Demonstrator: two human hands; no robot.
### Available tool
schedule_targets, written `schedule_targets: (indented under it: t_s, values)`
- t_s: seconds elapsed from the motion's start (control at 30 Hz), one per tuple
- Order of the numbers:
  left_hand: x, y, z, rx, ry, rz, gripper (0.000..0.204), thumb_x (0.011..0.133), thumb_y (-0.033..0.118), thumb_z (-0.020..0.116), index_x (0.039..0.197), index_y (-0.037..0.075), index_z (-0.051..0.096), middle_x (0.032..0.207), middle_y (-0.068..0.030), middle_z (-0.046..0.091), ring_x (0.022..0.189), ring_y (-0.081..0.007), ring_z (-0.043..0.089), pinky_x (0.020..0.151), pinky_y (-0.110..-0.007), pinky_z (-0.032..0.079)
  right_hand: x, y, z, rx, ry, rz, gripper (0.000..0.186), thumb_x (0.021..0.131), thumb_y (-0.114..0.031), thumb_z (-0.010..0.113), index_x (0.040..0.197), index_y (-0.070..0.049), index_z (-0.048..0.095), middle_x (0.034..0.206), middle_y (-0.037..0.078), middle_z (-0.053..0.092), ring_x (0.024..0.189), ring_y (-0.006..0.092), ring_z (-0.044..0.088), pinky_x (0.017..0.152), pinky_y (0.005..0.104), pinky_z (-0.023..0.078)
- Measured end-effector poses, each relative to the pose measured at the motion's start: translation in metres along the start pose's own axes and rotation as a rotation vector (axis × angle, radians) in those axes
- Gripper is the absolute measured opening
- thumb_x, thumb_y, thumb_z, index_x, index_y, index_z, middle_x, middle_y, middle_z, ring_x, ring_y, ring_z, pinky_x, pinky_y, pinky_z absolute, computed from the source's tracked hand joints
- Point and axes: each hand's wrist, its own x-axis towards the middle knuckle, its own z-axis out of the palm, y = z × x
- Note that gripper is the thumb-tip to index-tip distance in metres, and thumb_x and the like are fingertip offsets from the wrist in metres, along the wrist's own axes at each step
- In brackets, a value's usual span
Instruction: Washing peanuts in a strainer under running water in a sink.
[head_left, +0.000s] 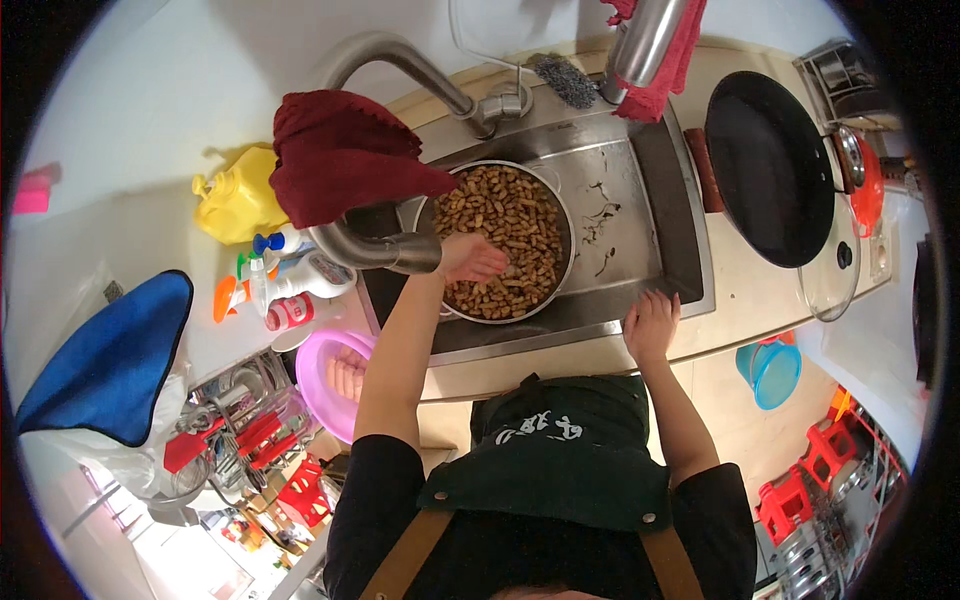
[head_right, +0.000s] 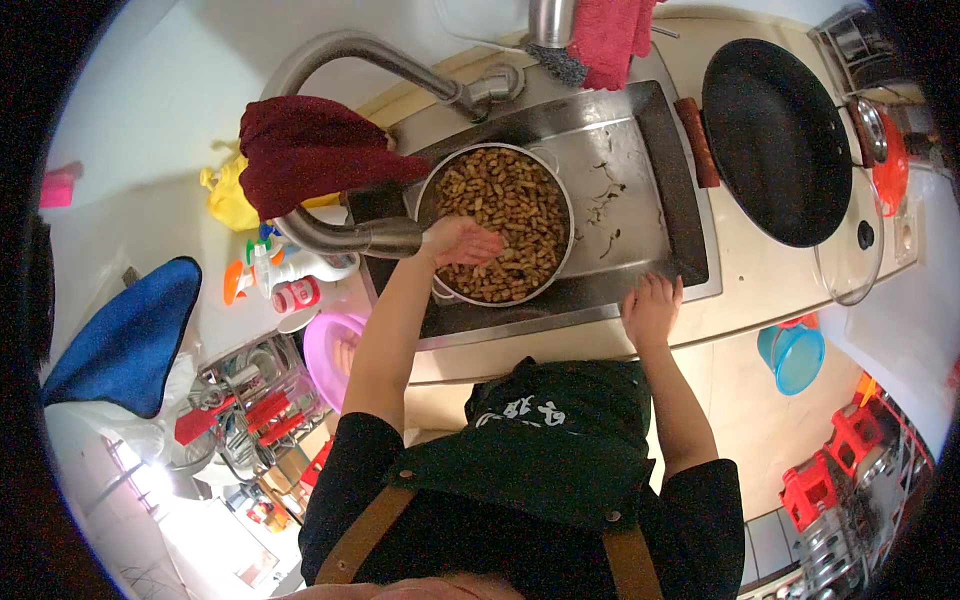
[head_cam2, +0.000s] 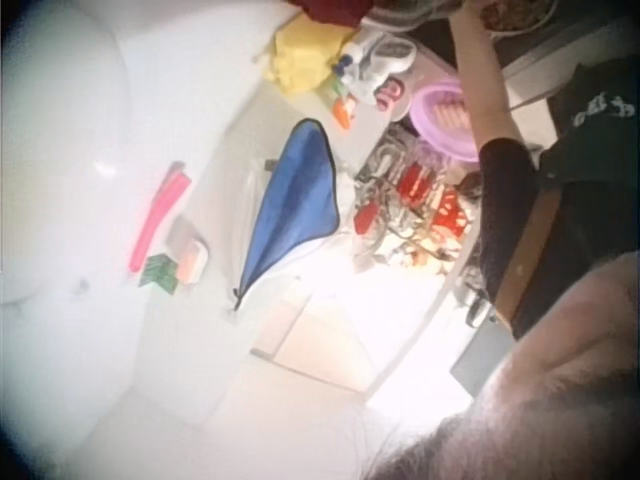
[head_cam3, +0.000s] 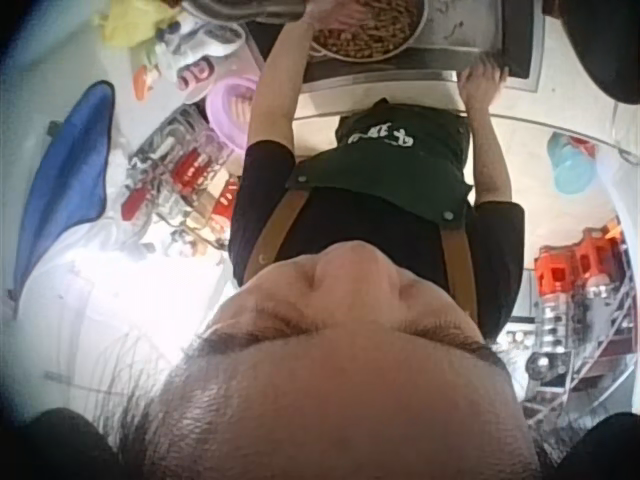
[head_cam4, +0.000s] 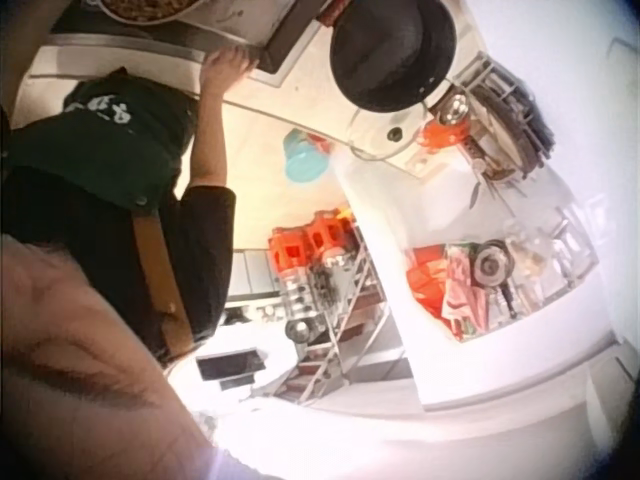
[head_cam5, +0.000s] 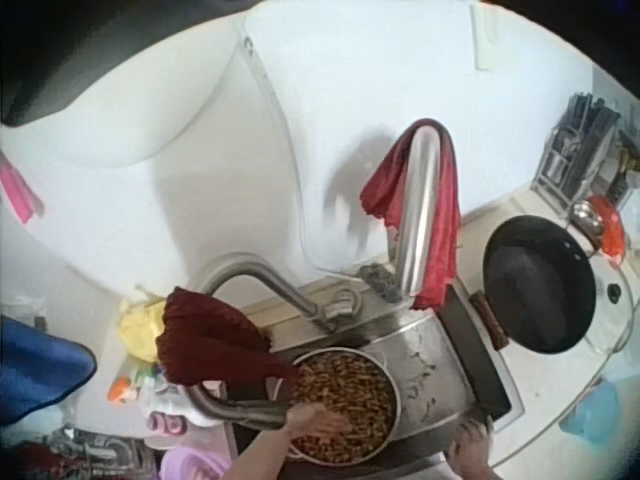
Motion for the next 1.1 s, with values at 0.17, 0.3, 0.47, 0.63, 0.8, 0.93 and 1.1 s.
schedule_targets:
  t_s: [0.17, 0.3, 0.47, 0.63, 0.8, 0.93, 1.1]
  values:
    - [0.000, 0.021, 0.012, 0.147, 0.122, 0.025, 0.044, 0.083, 0.023, 0.034, 0.109, -0.010, 0.047, 0.106, -0.0214, 0.053, 0.105, -0.0268, 0.049, 0.090, -0.038, 0.036, 0.001, 0.000, -0.001, 0.009, 0.031, 0.032, 0.023, 0.074, -0.017, 0.051, 0.088, 0.000, 0.057, 0.094, 0.012, 0.057, 0.097, 0.0271, 0.048, 0.095, 0.0482, 0.026]
    - [0.039, 0.009, -0.027, 0.039, 0.168, 0.416, 0.039, 0.083, 0.019, 0.041, 0.114, -0.005, 0.045, 0.101, -0.0195, 0.056, 0.093, -0.0255, 0.055, 0.084, -0.035, 0.041, 0.003, -0.005, -0.003, 0.009, 0.011, 0.029, 0.020, 0.073, -0.016, 0.051, 0.085, -0.002, 0.058, 0.093, 0.011, 0.058, 0.096, 0.0263, 0.049, 0.095, 0.0472, 0.026]
    - [0.067, 0.023, -0.025, 0.895, 0.991, 0.688, 0.044, 0.079, 0.026, 0.052, 0.116, 0.005, 0.044, 0.103, -0.0226, 0.049, 0.100, -0.0357, 0.044, 0.083, -0.040, 0.036, 0.000, -0.002, -0.003, 0.023, -0.019, 0.069, 0.019, 0.071, -0.016, 0.052, 0.083, -0.003, 0.058, 0.090, 0.010, 0.058, 0.095, 0.0255, 0.049, 0.095, 0.0464, 0.026]
    - [0.083, 0.037, -0.006, 1.396, 1.051, 0.439, 0.063, 0.071, 0.050, 0.058, 0.121, 0.014, 0.043, 0.124, -0.0184, 0.034, 0.113, -0.0368, 0.033, 0.093, -0.050, 0.027, 0.001, -0.001, -0.002, 0.035, -0.001, 0.081, 0.019, 0.069, -0.016, 0.053, 0.081, -0.003, 0.057, 0.086, 0.010, 0.058, 0.092, 0.0258, 0.050, 0.094, 0.0468, 0.028]
    - [0.085, 0.037, 0.011, 1.518, 0.826, 0.304, 0.052, 0.071, 0.042, 0.061, 0.113, 0.014, 0.049, 0.125, -0.0165, 0.033, 0.118, -0.0370, 0.028, 0.094, -0.054, 0.024, 0.004, -0.001, -0.001, 0.032, 0.046, 0.082, 0.018, 0.068, -0.015, 0.054, 0.079, -0.001, 0.057, 0.084, 0.011, 0.057, 0.088, 0.0270, 0.051, 0.093, 0.0479, 0.030]
    - [0.066, 0.016, 0.005, 1.501, 0.746, 0.373, 0.043, 0.072, 0.031, 0.063, 0.109, 0.014, 0.053, 0.125, -0.0164, 0.034, 0.118, -0.0367, 0.027, 0.091, -0.054, 0.029, 0.003, -0.002, 0.000, 0.045, 0.033, 0.064, 0.018, 0.068, -0.015, 0.054, 0.079, -0.001, 0.057, 0.084, 0.012, 0.057, 0.088, 0.0273, 0.051, 0.093, 0.0479, 0.030]
    - [0.046, -0.005, 0.035, 1.643, 0.798, 0.582, 0.028, 0.066, 0.021, 0.064, 0.093, 0.013, 0.061, 0.115, -0.0134, 0.040, 0.103, -0.0320, 0.039, 0.082, -0.047, 0.036, 0.004, 0.000, -0.001, 0.041, 0.020, 0.087, 0.019, 0.067, -0.015, 0.054, 0.080, -0.001, 0.057, 0.083, 0.012, 0.057, 0.089, 0.0275, 0.051, 0.093, 0.0478, 0.030]
